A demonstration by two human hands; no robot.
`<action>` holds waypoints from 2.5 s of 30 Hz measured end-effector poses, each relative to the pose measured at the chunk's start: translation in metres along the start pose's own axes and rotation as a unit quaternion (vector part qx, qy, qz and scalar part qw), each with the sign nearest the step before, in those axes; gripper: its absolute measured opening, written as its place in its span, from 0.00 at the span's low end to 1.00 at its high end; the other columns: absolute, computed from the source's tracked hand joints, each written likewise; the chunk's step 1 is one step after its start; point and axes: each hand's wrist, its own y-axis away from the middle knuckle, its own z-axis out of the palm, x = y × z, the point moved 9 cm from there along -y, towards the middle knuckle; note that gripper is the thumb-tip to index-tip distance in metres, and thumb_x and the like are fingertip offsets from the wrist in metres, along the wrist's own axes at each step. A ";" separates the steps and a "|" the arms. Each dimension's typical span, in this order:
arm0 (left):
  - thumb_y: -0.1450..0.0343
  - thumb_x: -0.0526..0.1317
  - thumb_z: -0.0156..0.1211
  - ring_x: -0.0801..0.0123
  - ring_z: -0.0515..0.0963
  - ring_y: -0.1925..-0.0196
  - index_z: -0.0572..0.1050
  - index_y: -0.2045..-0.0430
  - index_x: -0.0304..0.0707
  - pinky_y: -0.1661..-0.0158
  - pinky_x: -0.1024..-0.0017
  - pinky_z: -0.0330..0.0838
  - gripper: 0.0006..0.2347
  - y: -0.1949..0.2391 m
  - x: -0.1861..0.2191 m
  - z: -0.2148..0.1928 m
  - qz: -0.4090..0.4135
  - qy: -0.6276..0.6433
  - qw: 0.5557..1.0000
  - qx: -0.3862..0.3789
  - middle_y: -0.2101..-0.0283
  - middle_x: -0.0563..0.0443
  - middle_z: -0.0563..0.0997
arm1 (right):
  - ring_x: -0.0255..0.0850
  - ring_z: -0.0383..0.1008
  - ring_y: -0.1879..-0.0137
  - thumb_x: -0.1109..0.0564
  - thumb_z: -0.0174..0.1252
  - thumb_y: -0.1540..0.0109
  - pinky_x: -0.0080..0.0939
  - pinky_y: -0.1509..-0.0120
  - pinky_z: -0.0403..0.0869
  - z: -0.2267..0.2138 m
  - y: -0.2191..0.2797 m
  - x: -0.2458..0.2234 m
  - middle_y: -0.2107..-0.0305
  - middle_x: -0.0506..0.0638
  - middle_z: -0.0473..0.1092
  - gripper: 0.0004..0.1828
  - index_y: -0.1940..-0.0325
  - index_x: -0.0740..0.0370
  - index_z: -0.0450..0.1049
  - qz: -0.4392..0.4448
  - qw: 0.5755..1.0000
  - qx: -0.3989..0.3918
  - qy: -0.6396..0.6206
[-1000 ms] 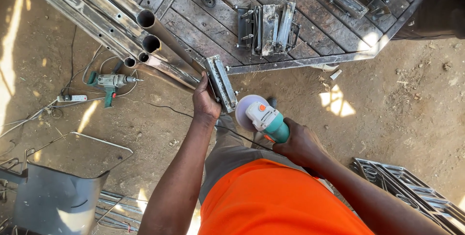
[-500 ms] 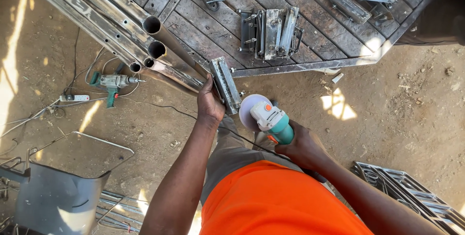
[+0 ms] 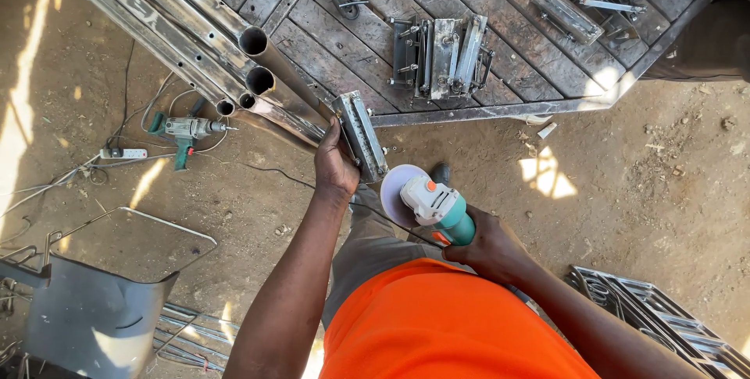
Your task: Using a handheld angle grinder to smooth the edges of small metal components on a workbench.
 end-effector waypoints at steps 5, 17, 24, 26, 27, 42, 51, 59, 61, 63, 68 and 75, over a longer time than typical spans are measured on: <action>0.27 0.50 0.63 0.61 0.83 0.53 0.80 0.59 0.53 0.49 0.59 0.79 0.08 0.004 -0.005 -0.005 -0.001 -0.016 1.000 -0.017 0.57 0.46 0.85 | 0.58 0.81 0.62 0.55 0.71 0.56 0.57 0.55 0.76 0.000 -0.003 0.003 0.68 0.59 0.76 0.29 0.51 0.60 0.77 0.024 0.999 -0.007 0.042; 0.27 0.43 0.63 0.57 0.87 0.64 0.81 0.64 0.45 0.63 0.65 0.83 0.05 0.030 -0.020 0.007 -0.021 -0.096 0.991 -0.087 0.66 0.39 0.85 | 0.50 0.80 0.73 0.57 0.68 0.55 0.51 0.60 0.74 -0.017 -0.021 -0.025 0.79 0.55 0.75 0.24 0.55 0.59 0.76 0.000 0.999 0.044 0.020; 0.28 0.42 0.64 0.61 0.87 0.68 0.82 0.64 0.45 0.68 0.69 0.83 0.05 0.039 -0.009 0.018 -0.021 -0.106 0.989 -0.104 0.68 0.40 0.86 | 0.50 0.78 0.75 0.59 0.71 0.57 0.51 0.62 0.75 -0.001 -0.009 -0.003 0.78 0.58 0.75 0.26 0.55 0.62 0.77 0.014 0.999 0.009 -0.042; 0.27 0.42 0.64 0.62 0.86 0.69 0.82 0.65 0.44 0.68 0.70 0.82 0.05 0.039 -0.010 0.020 -0.030 -0.130 0.986 -0.102 0.69 0.40 0.85 | 0.50 0.80 0.73 0.56 0.70 0.57 0.51 0.60 0.75 -0.009 -0.014 -0.011 0.79 0.56 0.75 0.26 0.54 0.59 0.77 0.015 0.999 0.031 -0.010; 0.27 0.43 0.64 0.62 0.86 0.69 0.82 0.66 0.44 0.68 0.70 0.81 0.05 0.040 -0.012 0.019 -0.039 -0.154 0.982 -0.098 0.70 0.41 0.85 | 0.50 0.81 0.70 0.54 0.70 0.57 0.52 0.57 0.75 -0.014 -0.016 -0.015 0.79 0.54 0.76 0.26 0.54 0.57 0.77 0.017 0.998 0.051 0.023; 0.31 0.41 0.69 0.52 0.85 0.72 0.79 0.73 0.35 0.71 0.61 0.81 0.08 0.095 -0.035 0.004 -0.236 -0.220 0.946 0.004 0.73 0.37 0.82 | 0.69 0.77 0.50 0.47 0.69 0.51 0.66 0.49 0.74 -0.060 -0.033 -0.023 0.62 0.62 0.77 0.28 0.49 0.53 0.71 -0.077 0.970 0.172 0.154; 0.31 0.42 0.69 0.51 0.85 0.73 0.80 0.71 0.36 0.72 0.61 0.81 0.08 0.094 -0.033 0.010 -0.250 -0.251 0.935 -0.030 0.74 0.38 0.82 | 0.68 0.78 0.50 0.50 0.67 0.48 0.66 0.49 0.75 -0.047 -0.032 -0.025 0.62 0.62 0.78 0.25 0.49 0.53 0.69 -0.090 0.964 0.158 0.192; 0.30 0.41 0.67 0.51 0.85 0.73 0.79 0.71 0.37 0.73 0.61 0.82 0.07 0.088 -0.034 0.008 -0.249 -0.257 0.933 -0.050 0.74 0.37 0.82 | 0.66 0.79 0.51 0.49 0.69 0.48 0.65 0.49 0.75 -0.050 -0.035 -0.019 0.61 0.60 0.78 0.26 0.49 0.51 0.68 -0.088 0.962 0.155 0.206; 0.30 0.41 0.67 0.51 0.85 0.73 0.79 0.71 0.38 0.73 0.61 0.82 0.07 0.080 -0.042 -0.003 -0.253 -0.257 0.931 -0.054 0.73 0.38 0.83 | 0.67 0.79 0.51 0.49 0.69 0.48 0.66 0.49 0.75 -0.050 -0.034 -0.014 0.61 0.60 0.78 0.26 0.50 0.51 0.68 -0.088 0.961 0.153 0.212; 0.31 0.41 0.69 0.48 0.86 0.68 0.81 0.69 0.38 0.68 0.58 0.83 0.07 0.059 -0.047 -0.020 -0.224 -0.211 0.951 -0.025 0.69 0.35 0.84 | 0.64 0.79 0.51 0.45 0.69 0.50 0.64 0.51 0.75 -0.052 -0.038 -0.002 0.62 0.58 0.78 0.28 0.50 0.50 0.68 -0.054 0.971 0.149 0.178; 0.31 0.42 0.68 0.50 0.86 0.65 0.81 0.69 0.39 0.64 0.58 0.83 0.07 0.062 -0.044 -0.001 -0.222 -0.185 0.957 -0.023 0.67 0.38 0.85 | 0.71 0.76 0.48 0.51 0.67 0.52 0.67 0.47 0.72 -0.050 -0.014 -0.022 0.59 0.64 0.77 0.29 0.48 0.55 0.70 -0.038 0.987 0.136 0.081; 0.30 0.40 0.68 0.49 0.87 0.62 0.82 0.67 0.37 0.60 0.57 0.83 0.06 0.049 -0.053 0.024 -0.197 -0.139 0.968 -0.067 0.65 0.37 0.85 | 0.71 0.74 0.42 0.51 0.69 0.54 0.70 0.42 0.71 -0.030 -0.011 -0.002 0.55 0.65 0.77 0.34 0.44 0.57 0.74 -0.042 0.995 0.059 0.069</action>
